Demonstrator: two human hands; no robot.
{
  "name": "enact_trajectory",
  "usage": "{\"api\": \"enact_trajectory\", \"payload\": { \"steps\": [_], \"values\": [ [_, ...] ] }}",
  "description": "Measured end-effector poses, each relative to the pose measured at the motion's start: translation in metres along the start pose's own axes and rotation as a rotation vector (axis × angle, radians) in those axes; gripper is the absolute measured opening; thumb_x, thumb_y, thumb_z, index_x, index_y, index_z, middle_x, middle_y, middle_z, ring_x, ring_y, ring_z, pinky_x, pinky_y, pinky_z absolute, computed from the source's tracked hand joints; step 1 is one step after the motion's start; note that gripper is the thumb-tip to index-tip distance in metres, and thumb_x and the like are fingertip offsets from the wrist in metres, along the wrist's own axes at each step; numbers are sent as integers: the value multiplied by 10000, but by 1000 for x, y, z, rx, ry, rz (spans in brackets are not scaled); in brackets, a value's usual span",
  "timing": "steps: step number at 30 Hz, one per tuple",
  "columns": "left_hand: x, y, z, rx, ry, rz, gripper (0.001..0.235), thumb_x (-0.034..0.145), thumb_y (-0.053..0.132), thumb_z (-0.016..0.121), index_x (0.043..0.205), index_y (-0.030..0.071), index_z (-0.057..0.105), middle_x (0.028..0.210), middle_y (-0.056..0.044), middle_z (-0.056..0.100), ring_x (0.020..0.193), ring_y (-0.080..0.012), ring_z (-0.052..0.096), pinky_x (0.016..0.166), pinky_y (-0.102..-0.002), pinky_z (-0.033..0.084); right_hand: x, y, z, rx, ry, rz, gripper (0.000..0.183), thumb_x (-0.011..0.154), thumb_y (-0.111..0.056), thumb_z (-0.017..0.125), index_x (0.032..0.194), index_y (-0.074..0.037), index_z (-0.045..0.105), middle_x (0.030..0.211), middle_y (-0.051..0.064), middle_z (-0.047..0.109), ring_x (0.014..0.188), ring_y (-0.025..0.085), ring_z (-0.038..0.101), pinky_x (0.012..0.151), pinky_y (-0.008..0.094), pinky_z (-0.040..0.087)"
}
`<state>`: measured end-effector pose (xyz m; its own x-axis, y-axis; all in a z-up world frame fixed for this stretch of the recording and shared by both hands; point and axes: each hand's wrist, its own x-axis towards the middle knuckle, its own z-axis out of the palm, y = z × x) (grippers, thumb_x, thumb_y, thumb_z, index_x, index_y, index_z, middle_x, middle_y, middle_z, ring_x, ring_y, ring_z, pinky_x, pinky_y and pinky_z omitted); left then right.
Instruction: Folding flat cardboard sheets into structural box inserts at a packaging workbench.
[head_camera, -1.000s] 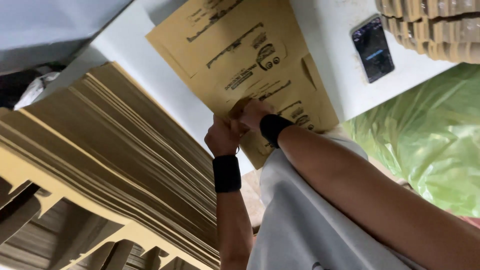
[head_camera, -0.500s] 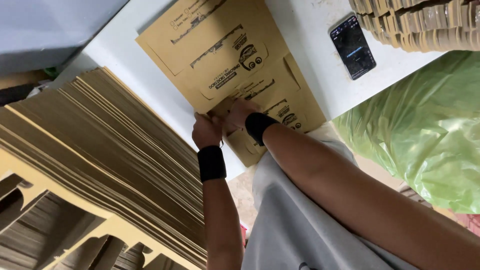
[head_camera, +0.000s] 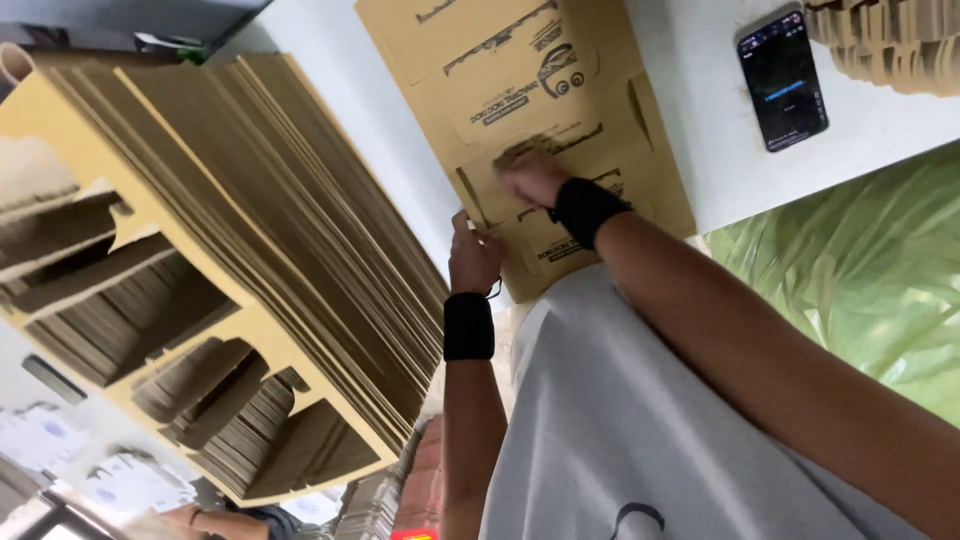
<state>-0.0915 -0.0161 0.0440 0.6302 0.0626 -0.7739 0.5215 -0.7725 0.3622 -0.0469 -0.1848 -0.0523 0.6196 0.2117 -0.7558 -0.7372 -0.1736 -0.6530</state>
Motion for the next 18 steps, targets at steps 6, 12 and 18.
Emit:
{"api": "enact_trajectory", "payload": {
  "steps": [6,12,18],
  "values": [
    [63,-79,25,-12,-137,-32,481,971,377,608,1393,179,487,1259,-153,701,1187,-354,683,986,-473,568,-64,-3,2,-90,-125,87,359,894,-240,621,574,-79,627,490,64,595,396,149,550,399,274,464],
    [32,-59,13,-6,-150,2,351,1004,280,613,1306,145,496,1281,-210,672,1108,-376,711,941,-471,588,-83,3,25,-157,-138,79,473,897,-372,739,538,-88,618,438,60,574,340,126,514,335,248,421],
    [42,-68,17,-23,-136,-23,402,978,288,661,1314,95,552,1141,-192,720,842,-245,775,804,-366,632,-87,-17,23,-197,-121,162,539,864,-512,797,579,-84,634,456,68,574,358,117,508,355,253,416]
  ]
}}
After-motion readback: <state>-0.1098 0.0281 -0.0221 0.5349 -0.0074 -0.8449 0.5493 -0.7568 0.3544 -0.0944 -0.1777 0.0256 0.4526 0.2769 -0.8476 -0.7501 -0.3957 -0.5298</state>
